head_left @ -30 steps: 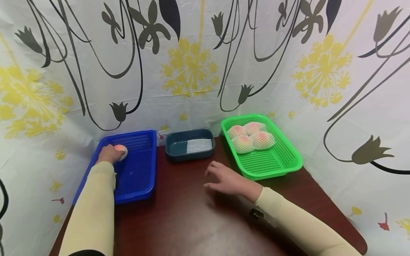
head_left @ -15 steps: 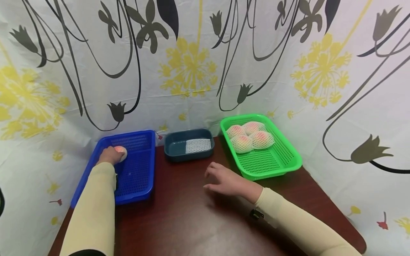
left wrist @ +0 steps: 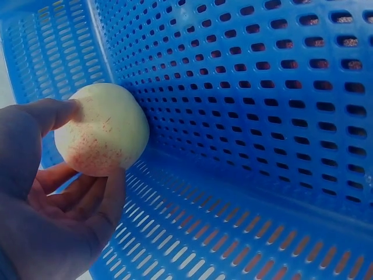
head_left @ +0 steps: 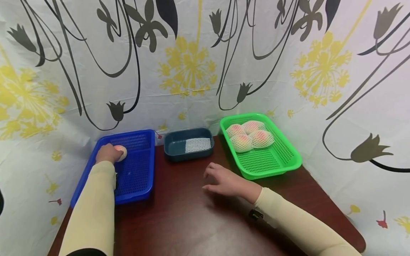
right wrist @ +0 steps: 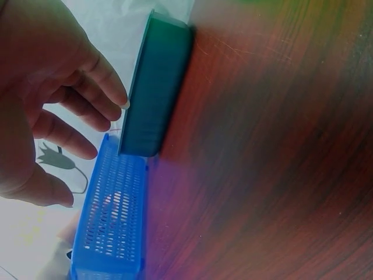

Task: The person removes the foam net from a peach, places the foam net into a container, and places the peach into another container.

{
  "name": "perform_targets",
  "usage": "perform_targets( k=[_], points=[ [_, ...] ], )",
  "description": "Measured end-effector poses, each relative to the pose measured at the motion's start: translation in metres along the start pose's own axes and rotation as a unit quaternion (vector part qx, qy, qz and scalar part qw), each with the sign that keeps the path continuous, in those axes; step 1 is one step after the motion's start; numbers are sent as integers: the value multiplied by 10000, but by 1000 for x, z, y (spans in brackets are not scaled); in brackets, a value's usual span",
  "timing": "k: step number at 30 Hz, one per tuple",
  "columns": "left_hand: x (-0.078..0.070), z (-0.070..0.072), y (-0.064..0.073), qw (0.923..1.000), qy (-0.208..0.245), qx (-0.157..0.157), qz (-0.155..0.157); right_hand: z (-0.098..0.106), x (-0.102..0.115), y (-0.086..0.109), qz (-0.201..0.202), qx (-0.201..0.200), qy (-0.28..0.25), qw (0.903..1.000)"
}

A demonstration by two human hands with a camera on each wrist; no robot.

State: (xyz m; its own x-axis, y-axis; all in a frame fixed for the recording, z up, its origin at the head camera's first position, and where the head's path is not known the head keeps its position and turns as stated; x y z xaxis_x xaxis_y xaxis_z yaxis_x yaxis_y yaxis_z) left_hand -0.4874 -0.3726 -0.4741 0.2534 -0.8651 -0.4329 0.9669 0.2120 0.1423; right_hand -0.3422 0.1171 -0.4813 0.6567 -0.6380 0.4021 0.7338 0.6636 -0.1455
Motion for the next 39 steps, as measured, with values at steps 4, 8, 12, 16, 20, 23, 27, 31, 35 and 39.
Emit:
perform_targets(
  k=[4, 8, 12, 16, 20, 23, 27, 31, 35, 39],
  points=[
    [-1, 5, 5, 10000, 10, -19, 8, 0, 2, -1, 40, 2, 23, 10000],
    [-6, 14, 9, 9996, 5, -222, -146, 2, 2, -1, 51, -47, 40, 10000],
    [-20, 25, 13, 9973, 111, -489, -542, 3, 2, -1, 56, -107, -23, 9999],
    [-43, 34, 25, 9918, 348, -667, -1037, 3, 0, 0, -9, -104, -96, 9999],
    [-70, 39, 50, 9840, 616, -738, -1500, 5, -2, 0, -126, -119, -43, 9998],
    [-94, 40, 75, 9772, 740, -830, -1810, 7, -3, 0, -208, -178, -19, 9996],
    [-123, 35, 107, 9694, 856, -943, -2099, 11, -2, 0, -230, -270, -31, 9994],
    [-147, 23, 134, 9597, 1038, -932, -2441, 14, 0, 0, -221, -312, -70, 9992],
    [-166, 7, 157, 9446, 1260, -915, -2891, 14, 0, 0, -260, -305, -85, 9992],
    [-183, -14, 176, 9323, 1488, -820, -3192, 14, -1, 0, -260, -326, -63, 9991]
  ],
)
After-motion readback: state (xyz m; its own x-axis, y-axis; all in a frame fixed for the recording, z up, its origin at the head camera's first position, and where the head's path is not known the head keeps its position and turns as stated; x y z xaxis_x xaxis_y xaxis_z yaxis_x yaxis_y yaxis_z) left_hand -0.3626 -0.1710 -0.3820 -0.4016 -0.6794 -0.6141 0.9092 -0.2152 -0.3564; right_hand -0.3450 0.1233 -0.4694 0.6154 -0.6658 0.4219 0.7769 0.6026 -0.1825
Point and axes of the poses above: each hand's wrist, its own y-axis away from the middle knuckle, its own z-axis out of the back of the hand, x = y × z, the point moved 5 cm from there along -y, towards the middle knuckle, and after that the axes turned 3 degrees about y, right-handed, at the moved point
